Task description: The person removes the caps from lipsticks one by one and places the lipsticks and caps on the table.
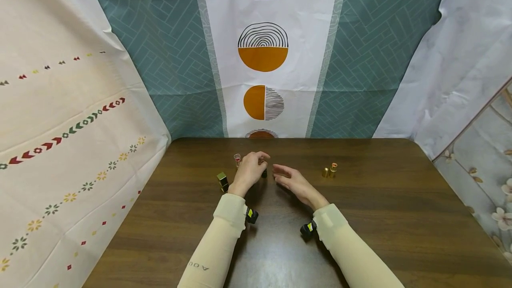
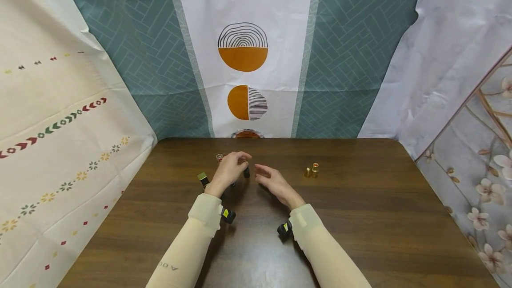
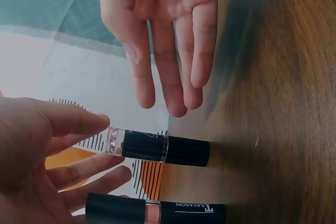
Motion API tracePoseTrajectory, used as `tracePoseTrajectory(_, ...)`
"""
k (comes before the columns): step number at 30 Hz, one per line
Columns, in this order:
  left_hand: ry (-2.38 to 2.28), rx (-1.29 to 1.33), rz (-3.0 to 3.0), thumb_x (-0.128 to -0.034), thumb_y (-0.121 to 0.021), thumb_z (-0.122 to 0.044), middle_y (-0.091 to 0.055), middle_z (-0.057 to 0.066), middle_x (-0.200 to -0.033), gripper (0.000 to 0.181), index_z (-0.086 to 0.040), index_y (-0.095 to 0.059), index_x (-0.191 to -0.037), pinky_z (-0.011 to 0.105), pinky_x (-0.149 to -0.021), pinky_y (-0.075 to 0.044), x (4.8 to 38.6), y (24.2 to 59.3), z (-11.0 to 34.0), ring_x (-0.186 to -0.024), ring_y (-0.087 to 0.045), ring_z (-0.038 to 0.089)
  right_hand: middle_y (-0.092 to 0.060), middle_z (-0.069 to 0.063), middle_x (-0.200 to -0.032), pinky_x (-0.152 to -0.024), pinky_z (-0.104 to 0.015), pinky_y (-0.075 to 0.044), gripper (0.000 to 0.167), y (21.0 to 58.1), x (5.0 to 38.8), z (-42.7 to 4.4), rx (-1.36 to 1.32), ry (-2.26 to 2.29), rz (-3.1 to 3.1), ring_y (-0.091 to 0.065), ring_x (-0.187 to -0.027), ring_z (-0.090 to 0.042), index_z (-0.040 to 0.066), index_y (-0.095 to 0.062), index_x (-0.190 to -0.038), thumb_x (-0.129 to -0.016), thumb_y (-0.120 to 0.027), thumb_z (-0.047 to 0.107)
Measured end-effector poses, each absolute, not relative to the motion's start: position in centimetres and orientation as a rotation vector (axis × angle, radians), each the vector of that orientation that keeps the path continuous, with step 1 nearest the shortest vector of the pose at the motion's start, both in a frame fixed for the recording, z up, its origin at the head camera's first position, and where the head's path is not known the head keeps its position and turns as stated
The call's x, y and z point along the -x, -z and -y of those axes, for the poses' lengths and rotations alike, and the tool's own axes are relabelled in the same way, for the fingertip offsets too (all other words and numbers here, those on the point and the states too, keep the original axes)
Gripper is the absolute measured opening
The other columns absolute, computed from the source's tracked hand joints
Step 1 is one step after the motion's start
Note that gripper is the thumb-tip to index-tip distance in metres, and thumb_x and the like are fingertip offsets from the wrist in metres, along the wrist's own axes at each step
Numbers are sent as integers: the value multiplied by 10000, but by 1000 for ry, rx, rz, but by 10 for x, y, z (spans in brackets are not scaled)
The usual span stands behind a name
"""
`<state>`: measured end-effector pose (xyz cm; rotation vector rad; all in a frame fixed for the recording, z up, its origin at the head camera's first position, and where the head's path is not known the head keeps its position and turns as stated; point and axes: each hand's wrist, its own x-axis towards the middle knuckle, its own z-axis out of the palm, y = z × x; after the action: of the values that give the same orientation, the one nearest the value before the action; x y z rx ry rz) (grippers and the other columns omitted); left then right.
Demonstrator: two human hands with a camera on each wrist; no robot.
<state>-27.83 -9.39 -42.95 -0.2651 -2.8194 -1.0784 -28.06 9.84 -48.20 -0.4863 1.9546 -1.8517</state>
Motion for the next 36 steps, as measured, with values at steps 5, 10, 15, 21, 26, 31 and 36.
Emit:
tracePoseTrajectory(5, 1019, 241, 2830, -1024, -637, -88, -676, 130, -1168, 243, -86, -739, -1245, 469, -871, -540, 277, 429, 92, -1045, -649, 310, -343, -280, -1619, -1204, -502, -322, 542, 482, 279, -95, 454, 1874, -1924, -357, -1496, -414, -45, -317, -1597, -1092, -491, 47)
tracePoseTrajectory(10, 984, 225, 2854, -1012, -655, -80, -669, 114, -1105, 245, -98, -742, -1240, 412, -776, -530, 278, 430, 90, -925, -638, 271, -352, -278, -1615, -1199, -503, -331, 535, 483, 279, -92, 427, 1883, -1923, -364, -1493, -411, -48, -331, -1591, -1087, -492, 34)
tracePoseTrajectory(15, 962, 228, 2874, -1006, -664, -73, -705, 106, -1110, 244, -114, -745, -1233, 380, -725, -519, 281, 432, 89, -863, -638, 245, -358, -278, -1609, -1199, -497, -334, 527, 484, 280, -90, 405, 1902, -1916, -365, -1494, -406, -50, -343, -1584, -1085, -492, 21)
tracePoseTrajectory(21, 963, 233, 2868, -1005, -667, -68, -740, 110, -1188, 245, -92, -751, -1234, 431, -808, -555, 283, 435, 92, -982, -694, 281, -364, -275, -1607, -1203, -501, -329, 524, 484, 280, -90, 413, 1899, -1915, -365, -1493, -406, -43, -345, -1586, -1090, -494, 38)
tracePoseTrajectory(26, 973, 236, 2849, -1008, -663, -73, -739, 111, -1200, 244, -95, -752, -1234, 472, -878, -559, 282, 433, 93, -1053, -697, 301, -367, -276, -1604, -1206, -502, -322, 527, 485, 281, -90, 423, 1897, -1914, -367, -1492, -407, -45, -342, -1586, -1089, -496, 43)
tracePoseTrajectory(31, 1010, 246, 2845, -1013, -664, -81, -733, 109, -1227, 249, -104, -747, -1247, 472, -902, -562, 280, 430, 93, -1089, -694, 300, -365, -272, -1608, -1201, -493, -333, 514, 486, 284, -89, 405, 1896, -1922, -373, -1490, -404, -48, -355, -1579, -1092, -495, 43)
tracePoseTrajectory(36, 1045, 273, 2839, -1019, -658, -86, -733, 112, -1220, 258, -90, -738, -1264, 461, -881, -569, 278, 426, 92, -1069, -699, 292, -361, -286, -1609, -1197, -499, -335, 510, 484, 286, -89, 423, 1887, -1946, -370, -1488, -414, -74, -361, -1568, -1090, -493, 48)
